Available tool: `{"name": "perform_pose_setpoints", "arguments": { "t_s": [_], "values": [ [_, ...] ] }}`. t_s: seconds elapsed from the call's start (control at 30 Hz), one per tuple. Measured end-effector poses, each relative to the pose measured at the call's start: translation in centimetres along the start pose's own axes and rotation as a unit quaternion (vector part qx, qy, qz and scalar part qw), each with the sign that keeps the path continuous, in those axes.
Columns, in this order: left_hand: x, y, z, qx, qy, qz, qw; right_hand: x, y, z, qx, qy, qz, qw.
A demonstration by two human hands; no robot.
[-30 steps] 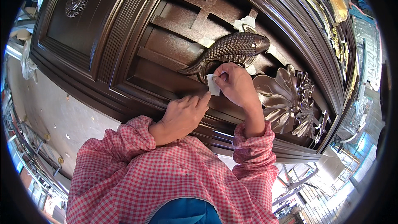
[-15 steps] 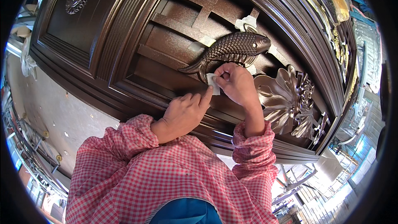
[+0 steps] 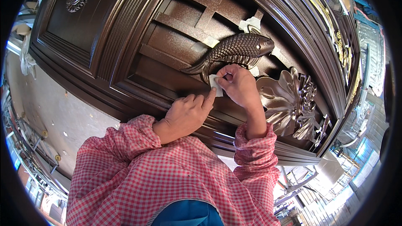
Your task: The person applies small pieces of gold leaf to a carved fish relief on a wooden door panel, then puts on gloves and rubs a larger gold-leafed sheet with a sponge. The person walks through a workshop area carrying the sheet and a plastic bag.
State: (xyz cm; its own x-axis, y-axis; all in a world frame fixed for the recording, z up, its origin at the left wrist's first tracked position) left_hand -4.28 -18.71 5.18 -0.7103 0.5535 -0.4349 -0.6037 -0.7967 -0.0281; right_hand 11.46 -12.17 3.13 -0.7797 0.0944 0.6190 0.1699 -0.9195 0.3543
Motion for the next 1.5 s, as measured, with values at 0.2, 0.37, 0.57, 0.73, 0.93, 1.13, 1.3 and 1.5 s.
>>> {"name": "perform_pose_setpoints", "arguments": {
  "t_s": [0.2, 0.37, 0.57, 0.73, 0.93, 1.13, 1.3, 1.5],
  "values": [
    [0.1, -0.1, -0.1, 0.0, -0.002, 0.014, 1.0, 0.1, 0.1, -0.1, 0.012, 0.007, -0.022, 1.0],
    [0.0, -0.1, 0.1, 0.001, 0.008, 0.021, 1.0, 0.1, 0.0, 0.1, 0.02, -0.001, -0.007, 1.0],
    [3.5, -2.3, 2.6, -0.084, 0.201, 0.146, 0.965, 0.2, 0.1, 0.0, 0.035, 0.029, 0.006, 0.999],
    [6.1, -6.5, 1.9, 0.017, 0.185, 0.108, 0.977, 0.5, 0.4, -0.2, 0.001, 0.033, 0.014, 0.999],
    [5.6, -9.4, 0.9, 0.12, 0.114, 0.041, 0.985, 0.3, 0.7, -0.7, -0.017, 0.045, 0.008, 0.999],
    [5.7, -11.2, 0.3, 0.179, 0.073, 0.009, 0.981, 0.1, 1.3, -1.1, -0.045, 0.019, -0.026, 0.998],
    [5.9, -12.1, -0.3, 0.267, 0.06, 0.015, 0.962, 0.1, 1.3, -1.1, -0.045, 0.02, -0.022, 0.999],
    [5.3, -12.7, -0.5, 0.263, 0.005, -0.004, 0.965, 0.8, 2.8, -0.2, -0.131, 0.036, -0.015, 0.991]
  ]
}}
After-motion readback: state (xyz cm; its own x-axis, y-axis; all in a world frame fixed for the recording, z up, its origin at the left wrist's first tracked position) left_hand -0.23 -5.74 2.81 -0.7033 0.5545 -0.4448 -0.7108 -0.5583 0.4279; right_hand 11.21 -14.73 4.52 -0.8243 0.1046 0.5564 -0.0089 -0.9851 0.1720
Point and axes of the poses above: each hand's wrist, its own y-axis away from the middle knuckle, its own z-axis out of the back of the hand, x = y × z, the point moved 6 cm from there along -y, towards the middle knuckle, and after that the axes turned 8 degrees about z, right-handed, at the moved point
